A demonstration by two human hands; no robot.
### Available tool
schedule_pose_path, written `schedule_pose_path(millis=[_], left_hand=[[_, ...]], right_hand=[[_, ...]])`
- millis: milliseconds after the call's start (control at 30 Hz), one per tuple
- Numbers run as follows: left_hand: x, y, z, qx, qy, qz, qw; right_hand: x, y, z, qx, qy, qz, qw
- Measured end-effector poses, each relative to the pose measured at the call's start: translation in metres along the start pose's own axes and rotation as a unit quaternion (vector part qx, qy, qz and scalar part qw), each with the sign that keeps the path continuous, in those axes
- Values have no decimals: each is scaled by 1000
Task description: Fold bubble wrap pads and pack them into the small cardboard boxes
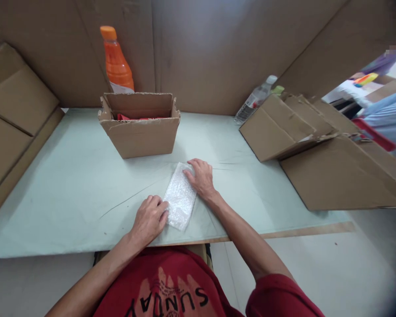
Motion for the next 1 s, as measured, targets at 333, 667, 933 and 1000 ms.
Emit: schedule_pose_path(millis=[333,667,933,1000], left_hand=[[-12,-14,7,-37,35,-31,998],[-13,-5,-19,-46,322,-117,938],[-15,-38,26,-35,157,-157,974],[-15,-41,29,-32,130,-153,979]], right_hand=[[-71,129,-46,-150,-29,-272,950],[-16,107,-26,-103,-354,169,914],[-24,115,-73,72,-161,24,984],[-45,120,-68,35,-92,-96,991]])
Point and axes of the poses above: each hand's wrist, its own y-axis away from the middle knuckle, its own z-axis out of the palm, x = y × z, the point moved 8 cm from there along -y, towards the middle knuckle, and after that the axes turned 11 degrees about x, right-handed, at the moved point
